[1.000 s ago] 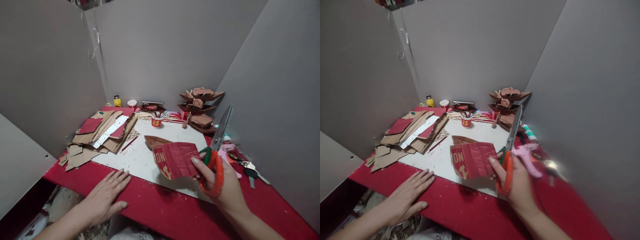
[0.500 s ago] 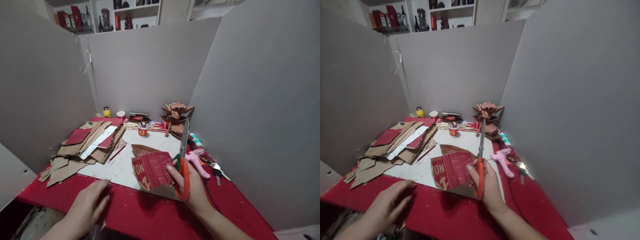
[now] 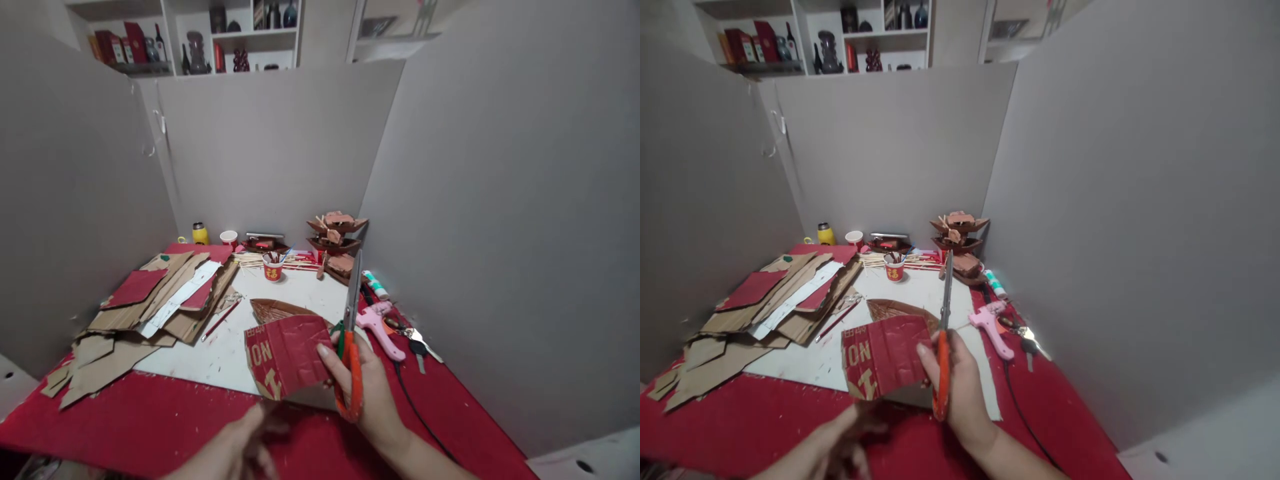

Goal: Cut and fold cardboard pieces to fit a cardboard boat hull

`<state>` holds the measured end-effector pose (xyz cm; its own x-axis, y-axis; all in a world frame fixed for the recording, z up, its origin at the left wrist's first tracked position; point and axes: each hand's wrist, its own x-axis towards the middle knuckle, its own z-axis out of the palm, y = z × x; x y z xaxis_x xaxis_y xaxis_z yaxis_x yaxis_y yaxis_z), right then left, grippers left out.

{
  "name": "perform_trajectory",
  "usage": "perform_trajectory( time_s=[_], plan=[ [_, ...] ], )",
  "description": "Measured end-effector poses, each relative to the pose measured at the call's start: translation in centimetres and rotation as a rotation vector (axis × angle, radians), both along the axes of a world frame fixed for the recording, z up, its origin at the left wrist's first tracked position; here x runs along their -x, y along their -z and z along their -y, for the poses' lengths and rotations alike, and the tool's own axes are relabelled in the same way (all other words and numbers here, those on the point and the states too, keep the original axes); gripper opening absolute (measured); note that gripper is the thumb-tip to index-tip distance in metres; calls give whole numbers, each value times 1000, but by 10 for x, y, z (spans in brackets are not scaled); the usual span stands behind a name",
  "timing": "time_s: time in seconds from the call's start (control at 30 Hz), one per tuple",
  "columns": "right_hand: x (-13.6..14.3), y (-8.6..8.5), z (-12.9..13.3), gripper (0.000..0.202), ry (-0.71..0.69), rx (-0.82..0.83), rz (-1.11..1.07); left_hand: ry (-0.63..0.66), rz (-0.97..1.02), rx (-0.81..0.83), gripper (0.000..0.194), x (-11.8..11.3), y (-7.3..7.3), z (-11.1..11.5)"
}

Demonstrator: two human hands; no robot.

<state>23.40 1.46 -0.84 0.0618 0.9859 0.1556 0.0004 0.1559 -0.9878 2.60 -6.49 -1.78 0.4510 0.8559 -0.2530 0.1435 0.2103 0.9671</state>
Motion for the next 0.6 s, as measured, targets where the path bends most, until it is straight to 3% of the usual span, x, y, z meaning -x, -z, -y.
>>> perform_trajectory(
  time_s=[0.03, 0.07, 0.17, 0.23, 0.4, 0.5, 0.6],
  plan=[
    [1, 1, 1, 30, 14, -35, 18, 26, 42, 2, 80, -15, 2, -11],
    [2, 2, 1, 29, 15, -65, 28, -26, 79, -14, 68, -29, 2, -22],
    [3, 7, -2, 32, -81, -54, -10, -487, 162, -112, 50, -54, -4, -53],
    [1, 9, -6, 33, -121, -23, -51, -628, 159, -158, 43, -57, -12, -68],
    [-7, 7, -14, 28, -13, -119, -70, -456, 144, -150, 39, -45, -19, -88],
    [-7, 6, -16, 29, -66, -62, -55, -362, 60, -133, 42, -38, -18, -94],
    [-6, 8, -19, 31, -106, 2, -39, -360, -59, -243, 42, -30, -19, -100]
  ],
)
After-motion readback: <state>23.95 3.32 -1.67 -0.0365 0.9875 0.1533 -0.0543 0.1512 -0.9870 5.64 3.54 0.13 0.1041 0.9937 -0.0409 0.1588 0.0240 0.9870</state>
